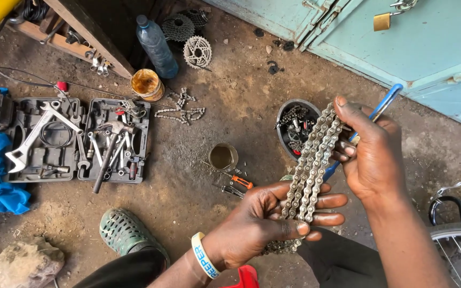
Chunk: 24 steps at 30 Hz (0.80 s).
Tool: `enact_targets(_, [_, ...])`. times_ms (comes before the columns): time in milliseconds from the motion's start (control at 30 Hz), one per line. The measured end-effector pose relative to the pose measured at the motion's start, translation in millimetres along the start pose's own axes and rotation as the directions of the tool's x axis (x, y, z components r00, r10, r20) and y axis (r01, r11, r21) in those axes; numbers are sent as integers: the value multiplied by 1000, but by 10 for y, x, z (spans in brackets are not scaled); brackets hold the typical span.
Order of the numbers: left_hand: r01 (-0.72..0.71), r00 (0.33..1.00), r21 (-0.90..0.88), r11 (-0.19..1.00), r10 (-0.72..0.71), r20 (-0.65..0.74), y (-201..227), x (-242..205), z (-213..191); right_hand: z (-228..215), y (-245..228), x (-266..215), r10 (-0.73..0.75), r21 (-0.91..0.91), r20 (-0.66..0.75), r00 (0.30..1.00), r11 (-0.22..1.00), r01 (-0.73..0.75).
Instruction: The person scrubs a bicycle chain with a toothbrush, holding it in their left hand and brushing with their right. They repeatedly dip the brush into a small container of liquid and continue scrubbing different sections of the chain.
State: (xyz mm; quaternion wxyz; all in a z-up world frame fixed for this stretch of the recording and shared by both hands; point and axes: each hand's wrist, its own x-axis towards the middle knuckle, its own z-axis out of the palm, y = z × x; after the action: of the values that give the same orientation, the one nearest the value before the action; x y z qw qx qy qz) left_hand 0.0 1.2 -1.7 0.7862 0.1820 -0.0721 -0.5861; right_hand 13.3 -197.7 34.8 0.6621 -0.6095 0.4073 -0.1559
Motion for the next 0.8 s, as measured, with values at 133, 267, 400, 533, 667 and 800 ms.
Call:
enact_targets(133, [-7, 999, 6, 1000, 8, -43, -22, 8, -33, 0, -14, -16, 6, -6, -2, 1000, 1000, -6])
enact_targets(267, [-19, 995, 231, 973, 42, -94, -24, 15, -106, -55, -21, -52, -176, 63, 72, 982, 983, 172])
enact_targets(400, [-75, 993, 367, 927, 102, -54, -32, 29, -180, -149, 19, -46, -404, 92, 90, 910, 913, 396])
enact_targets(533, [-68, 992, 455, 888, 107, -61, 73, -3, -93, -146, -54, -140, -489, 106, 175, 855, 873, 477])
enact_targets(667, [-99, 985, 522, 847, 158, -69, 90, -37, -48, -154, -29, -75, -465, 96, 140, 874, 885, 456])
enact_targets(800, [-113, 984, 406, 907, 160, -81, 79, -62, -74, -103, -12, 11, -217, 142, 184, 959, 971, 192])
